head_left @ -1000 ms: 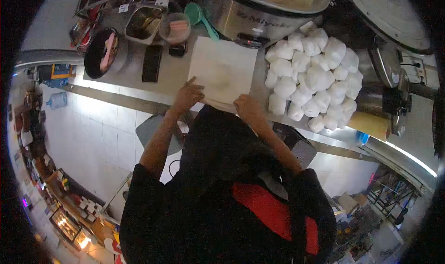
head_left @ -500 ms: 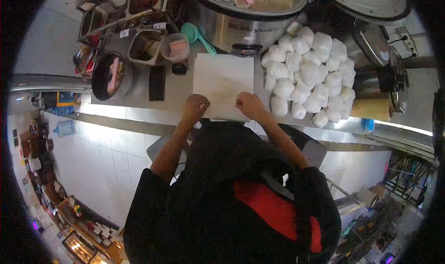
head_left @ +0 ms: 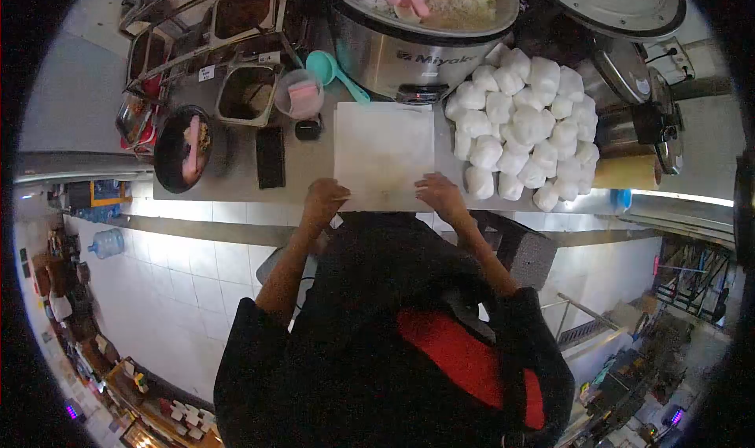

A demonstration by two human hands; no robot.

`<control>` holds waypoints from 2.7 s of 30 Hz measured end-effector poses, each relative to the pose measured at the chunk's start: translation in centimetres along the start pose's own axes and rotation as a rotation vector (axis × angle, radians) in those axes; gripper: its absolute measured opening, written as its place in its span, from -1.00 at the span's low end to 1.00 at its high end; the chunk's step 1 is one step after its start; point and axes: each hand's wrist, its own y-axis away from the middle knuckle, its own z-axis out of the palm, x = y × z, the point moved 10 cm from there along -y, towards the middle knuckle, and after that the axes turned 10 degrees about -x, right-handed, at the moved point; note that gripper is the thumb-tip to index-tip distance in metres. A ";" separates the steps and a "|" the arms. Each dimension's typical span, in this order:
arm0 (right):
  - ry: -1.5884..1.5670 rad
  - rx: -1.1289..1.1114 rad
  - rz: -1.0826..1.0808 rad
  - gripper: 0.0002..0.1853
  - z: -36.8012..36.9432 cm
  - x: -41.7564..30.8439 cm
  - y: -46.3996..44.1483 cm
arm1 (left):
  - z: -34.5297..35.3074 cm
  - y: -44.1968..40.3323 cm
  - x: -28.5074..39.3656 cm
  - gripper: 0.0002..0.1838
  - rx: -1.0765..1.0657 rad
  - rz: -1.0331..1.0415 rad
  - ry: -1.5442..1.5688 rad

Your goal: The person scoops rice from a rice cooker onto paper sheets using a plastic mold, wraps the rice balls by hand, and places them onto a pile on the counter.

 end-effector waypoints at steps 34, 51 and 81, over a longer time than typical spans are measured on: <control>0.300 0.556 0.375 -0.78 0.5 8.6 -3.1 | 3.1 -2.1 -8.3 -0.69 0.418 -0.575 -0.195; 0.360 0.207 0.107 -0.30 -2.3 -1.4 -11.0 | 4.6 -5.3 4.2 -0.57 -0.001 -0.030 -0.086; 0.571 -0.168 -0.002 -0.80 0.2 0.2 -15.3 | 6.4 -6.1 8.5 -0.26 -0.361 -0.048 -0.324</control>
